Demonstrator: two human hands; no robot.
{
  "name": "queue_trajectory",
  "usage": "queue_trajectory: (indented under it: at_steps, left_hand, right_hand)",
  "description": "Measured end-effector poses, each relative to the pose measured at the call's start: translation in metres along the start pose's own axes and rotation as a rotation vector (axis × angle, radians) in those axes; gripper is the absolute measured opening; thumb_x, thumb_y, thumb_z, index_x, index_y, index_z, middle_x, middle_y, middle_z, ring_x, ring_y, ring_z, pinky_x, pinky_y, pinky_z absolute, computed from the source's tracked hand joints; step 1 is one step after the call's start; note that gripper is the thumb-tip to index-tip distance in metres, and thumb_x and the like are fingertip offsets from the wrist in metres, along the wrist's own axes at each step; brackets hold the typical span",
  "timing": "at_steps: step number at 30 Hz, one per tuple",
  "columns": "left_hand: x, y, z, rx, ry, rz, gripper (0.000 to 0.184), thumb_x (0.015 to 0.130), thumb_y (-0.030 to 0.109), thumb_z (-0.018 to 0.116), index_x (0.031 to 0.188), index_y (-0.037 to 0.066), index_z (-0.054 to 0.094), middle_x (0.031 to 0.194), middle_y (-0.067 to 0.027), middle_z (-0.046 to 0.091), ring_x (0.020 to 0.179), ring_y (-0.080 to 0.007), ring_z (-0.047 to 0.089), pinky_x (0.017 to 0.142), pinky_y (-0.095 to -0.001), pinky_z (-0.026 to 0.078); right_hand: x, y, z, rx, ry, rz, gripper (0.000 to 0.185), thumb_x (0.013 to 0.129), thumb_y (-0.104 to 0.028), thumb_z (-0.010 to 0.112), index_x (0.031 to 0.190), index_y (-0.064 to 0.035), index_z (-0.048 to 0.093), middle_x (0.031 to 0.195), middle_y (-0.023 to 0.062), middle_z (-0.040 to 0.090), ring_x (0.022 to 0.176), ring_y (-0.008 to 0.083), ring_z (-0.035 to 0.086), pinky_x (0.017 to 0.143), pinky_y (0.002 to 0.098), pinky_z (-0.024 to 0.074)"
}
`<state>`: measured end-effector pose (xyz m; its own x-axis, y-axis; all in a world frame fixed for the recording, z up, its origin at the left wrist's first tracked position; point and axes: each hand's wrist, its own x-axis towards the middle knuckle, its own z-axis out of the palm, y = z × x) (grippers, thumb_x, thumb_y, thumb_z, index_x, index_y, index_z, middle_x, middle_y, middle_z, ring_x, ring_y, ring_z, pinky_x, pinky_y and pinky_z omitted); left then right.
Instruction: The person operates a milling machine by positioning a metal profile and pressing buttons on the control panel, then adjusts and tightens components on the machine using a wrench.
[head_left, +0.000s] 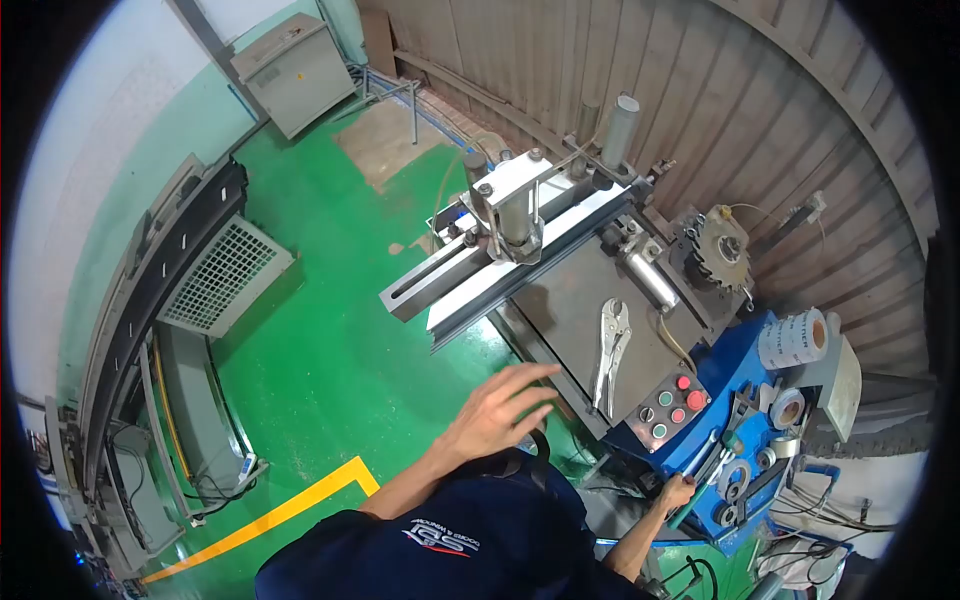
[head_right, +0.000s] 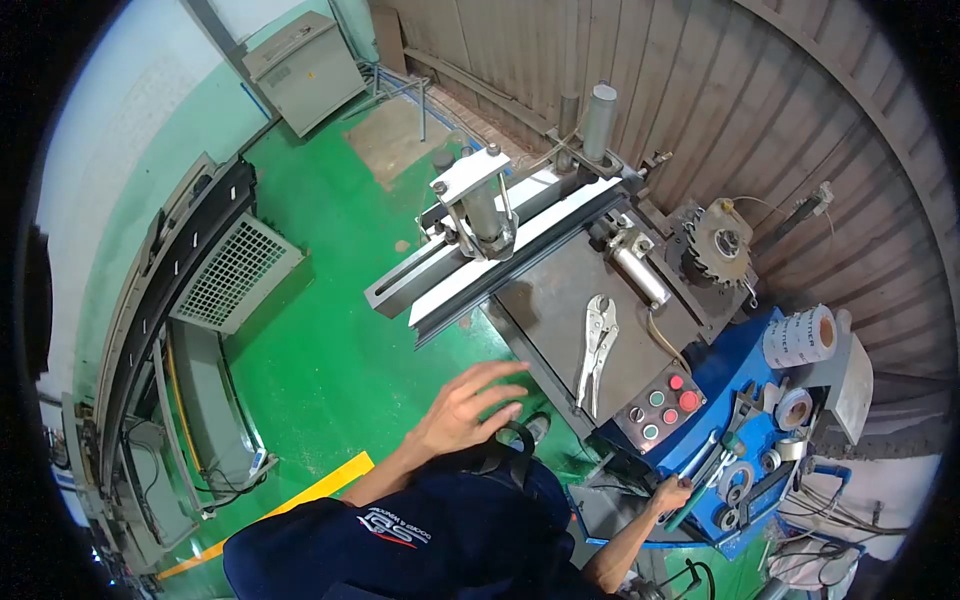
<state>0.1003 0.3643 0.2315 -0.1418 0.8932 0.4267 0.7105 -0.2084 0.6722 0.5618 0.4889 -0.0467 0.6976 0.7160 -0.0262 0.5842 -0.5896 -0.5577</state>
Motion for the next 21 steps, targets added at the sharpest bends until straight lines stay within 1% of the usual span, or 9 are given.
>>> queue_trajectory:
  at_steps: [3,6,10,13,15,16,18,19,21]
  left_hand:
    - [0.007,-0.001,-0.006,-0.006,0.045,0.000,0.023,0.084,0.005,0.076,0.106,0.005,0.070,0.135,-0.0104,0.063,0.118,-0.0332,0.063,0.097,-0.0427,0.055]
    - [0.011,-0.003,-0.004,-0.047,0.087,0.005,0.024,0.082,0.002,0.076,0.106,0.005,0.072,0.132,-0.0112,0.065,0.115,-0.0328,0.065,0.095,-0.0416,0.055]
    - [0.018,-0.008,-0.004,-0.056,0.139,-0.004,0.022,0.082,0.003,0.077,0.104,0.003,0.072,0.128,-0.0122,0.067,0.112,-0.0318,0.066,0.094,-0.0403,0.056]
    - [0.024,-0.020,-0.013,0.003,0.185,-0.015,0.023,0.082,0.005,0.078,0.104,0.002,0.072,0.127,-0.0131,0.068,0.112,-0.0314,0.067,0.095,-0.0390,0.055]
    - [0.030,-0.038,-0.019,0.064,0.316,-0.151,0.048,0.078,0.011,0.084,0.122,0.003,0.067,0.137,-0.0141,0.062,0.124,-0.0344,0.060,0.104,-0.0431,0.050]
    - [0.038,-0.044,-0.022,0.060,0.311,-0.145,0.048,0.078,0.011,0.084,0.122,0.003,0.067,0.137,-0.0141,0.062,0.124,-0.0344,0.060,0.104,-0.0431,0.050]
    - [0.060,-0.057,-0.029,0.220,0.508,-0.256,0.089,0.070,0.030,0.092,0.143,0.000,0.050,0.151,-0.0186,0.049,0.140,-0.0376,0.045,0.117,-0.0476,0.035]
    - [0.071,-0.067,-0.031,0.218,0.506,-0.254,0.089,0.070,0.030,0.092,0.143,0.000,0.050,0.151,-0.0186,0.049,0.140,-0.0376,0.045,0.117,-0.0476,0.035]
    - [0.093,-0.090,-0.030,0.349,0.542,-0.360,0.123,0.061,0.051,0.093,0.152,-0.006,0.034,0.159,-0.0229,0.035,0.149,-0.0393,0.030,0.123,-0.0537,0.018]
  right_hand:
    - [-0.002,0.003,0.001,-0.008,0.106,-0.133,0.034,0.077,0.000,0.072,0.109,0.0061,0.065,0.100,0.0227,0.072,0.094,0.0402,0.070,0.088,0.0471,0.0526]
    - [-0.003,0.013,0.003,-0.058,0.191,-0.368,0.026,0.078,-0.003,0.074,0.102,0.0019,0.064,0.097,0.0213,0.067,0.095,0.0410,0.064,0.086,0.0487,0.0479]
    - [-0.011,0.006,0.003,-0.130,0.183,-0.334,0.023,0.081,-0.007,0.075,0.101,0.0014,0.067,0.099,0.0193,0.068,0.095,0.0422,0.063,0.084,0.0513,0.0472]
    - [-0.020,0.001,0.002,-0.115,0.209,-0.293,0.025,0.080,-0.008,0.077,0.101,0.0026,0.069,0.098,0.0208,0.070,0.090,0.0417,0.066,0.081,0.0510,0.0491]
    - [-0.025,-0.002,-0.001,-0.074,0.225,-0.262,0.024,0.080,-0.008,0.076,0.100,0.0029,0.069,0.098,0.0207,0.071,0.089,0.0412,0.066,0.082,0.0499,0.0496]
    - [-0.027,-0.002,0.000,-0.032,0.233,-0.242,0.023,0.081,-0.009,0.075,0.100,0.0031,0.070,0.097,0.0207,0.071,0.089,0.0407,0.066,0.082,0.0489,0.0501]
    - [-0.033,-0.002,-0.003,0.001,0.260,-0.222,0.023,0.082,-0.010,0.074,0.099,0.0036,0.070,0.097,0.0206,0.072,0.089,0.0401,0.067,0.083,0.0480,0.0504]
    - [-0.036,-0.002,-0.005,0.034,0.283,-0.209,0.023,0.082,-0.011,0.072,0.099,0.0041,0.070,0.096,0.0204,0.072,0.090,0.0395,0.067,0.083,0.0471,0.0508]
    - [-0.040,-0.005,-0.010,0.034,0.287,-0.180,0.024,0.083,-0.013,0.072,0.099,0.0045,0.070,0.096,0.0205,0.072,0.089,0.0388,0.068,0.083,0.0462,0.0511]
